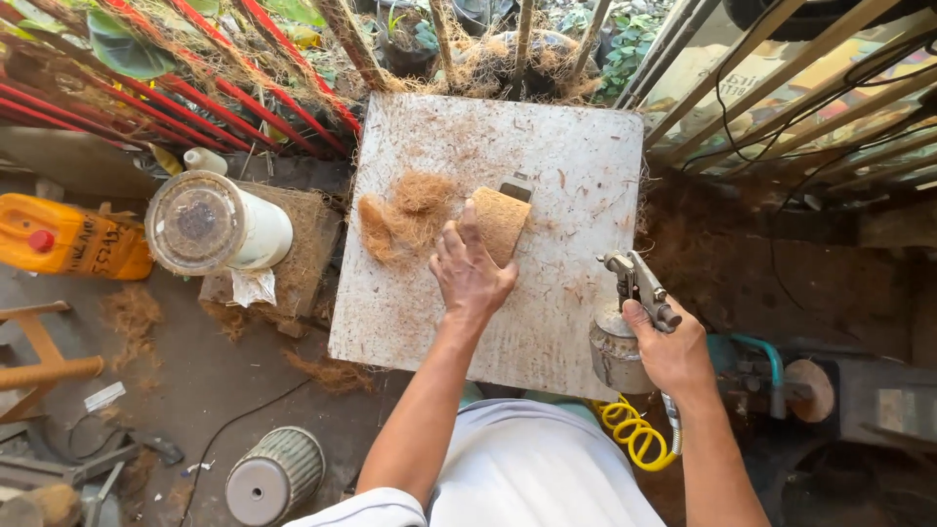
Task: The person sits on the floor and handles a coconut shell, placing it on a metal stand. They then use a spray gun to apply a coating to the shell's surface, rotating it to cover different sides.
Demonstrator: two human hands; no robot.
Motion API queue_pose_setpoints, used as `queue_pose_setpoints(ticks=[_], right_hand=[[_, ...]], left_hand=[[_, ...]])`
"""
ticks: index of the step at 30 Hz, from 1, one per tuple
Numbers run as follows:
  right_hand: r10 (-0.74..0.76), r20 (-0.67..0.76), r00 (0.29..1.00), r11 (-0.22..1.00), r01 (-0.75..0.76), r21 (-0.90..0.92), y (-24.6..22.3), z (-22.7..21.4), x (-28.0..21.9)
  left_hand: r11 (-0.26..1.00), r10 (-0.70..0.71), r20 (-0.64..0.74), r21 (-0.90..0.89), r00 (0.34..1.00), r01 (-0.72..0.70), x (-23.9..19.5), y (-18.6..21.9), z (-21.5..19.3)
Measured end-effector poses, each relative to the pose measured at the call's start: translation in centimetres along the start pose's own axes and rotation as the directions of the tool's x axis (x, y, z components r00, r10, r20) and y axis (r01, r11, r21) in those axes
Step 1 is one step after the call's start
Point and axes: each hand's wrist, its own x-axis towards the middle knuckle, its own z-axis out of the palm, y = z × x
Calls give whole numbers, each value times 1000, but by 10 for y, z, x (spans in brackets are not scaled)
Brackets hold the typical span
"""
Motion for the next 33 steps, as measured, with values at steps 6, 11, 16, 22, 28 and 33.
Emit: queue_pose_setpoints(ticks=[6, 11, 16, 22, 28, 33], right_hand=[[0, 11, 1000, 1000, 0, -29, 18, -28, 12], [2, -2, 1000, 1000, -2, -16, 21, -47, 12], [-22, -23, 999, 1000, 22, -9, 22, -52, 10], [-46, -2, 999, 997, 46, -60, 24, -39, 6], [-47, 70, 996, 996, 52, -71, -7, -25, -10], [-39, 231, 972, 990, 69, -121, -61, -19, -32]], left_hand=[[1000, -6, 41, -21, 999, 7, 25, 17, -9], [999, 20, 17, -42, 1000, -19, 39, 25, -5], [978, 61, -139, -190, 989, -86, 44, 10, 22], [929, 172, -422, -231, 890, -289, 25, -36, 85], [953, 110, -484, -198, 868, -231, 8, -33, 85], [974, 84, -264, -184, 961, -135, -2, -41, 84]])
